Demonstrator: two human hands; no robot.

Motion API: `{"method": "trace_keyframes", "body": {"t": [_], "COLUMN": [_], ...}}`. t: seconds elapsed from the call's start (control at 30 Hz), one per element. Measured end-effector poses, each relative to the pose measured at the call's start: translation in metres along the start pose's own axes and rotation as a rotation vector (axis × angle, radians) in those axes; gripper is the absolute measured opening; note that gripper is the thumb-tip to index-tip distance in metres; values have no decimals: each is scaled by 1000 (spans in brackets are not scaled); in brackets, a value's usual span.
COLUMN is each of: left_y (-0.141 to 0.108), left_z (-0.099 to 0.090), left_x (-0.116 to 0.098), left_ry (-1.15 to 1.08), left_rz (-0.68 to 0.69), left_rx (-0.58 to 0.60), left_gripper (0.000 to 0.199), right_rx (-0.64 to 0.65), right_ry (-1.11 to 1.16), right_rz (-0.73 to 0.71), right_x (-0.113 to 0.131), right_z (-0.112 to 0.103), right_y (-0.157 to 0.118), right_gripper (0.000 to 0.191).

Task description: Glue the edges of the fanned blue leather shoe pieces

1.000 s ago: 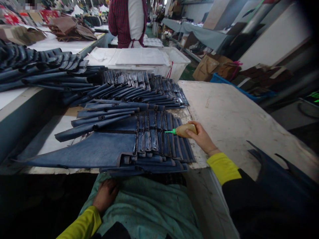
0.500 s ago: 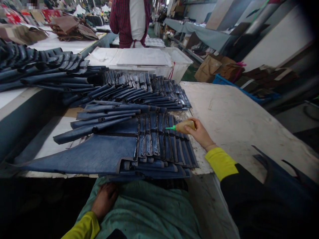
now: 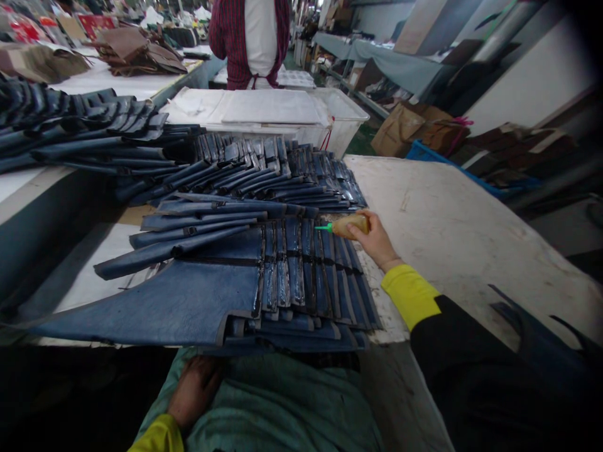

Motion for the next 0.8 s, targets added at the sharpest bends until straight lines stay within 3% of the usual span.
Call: {"method": "trace_keyframes", "body": {"t": [0.23,0.5,0.7,0.8], "left_y": [1,2,1,0], "left_z": [-4,-2,-2,-2], "left_x": [-3,-3,-2,-3], "left_ry": [-12,-11,-4,-13], "left_rz": [-14,-28,-21,-22], "left_rx": [67,78,74,72], "left_gripper": [34,35,32,33], "right_rx": [-50,94,-129,-170], "right_ry": [11,29,20,-32], "right_rz": [-7,126,153,114], "right_x": [6,-7,-11,-8], "right_z": [4,-14,-27,-28], "right_y": [15,-3,6,14], "right_gripper": [51,47,48,48]}}
Point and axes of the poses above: each hand's wrist, its own y-axis towards the middle knuckle, its own z-axis out of the palm, x = y × z, the point moved 2 cm from there along y, towards the middle knuckle, and after that the axes turned 10 degrees about z, right-handed, at the moved point
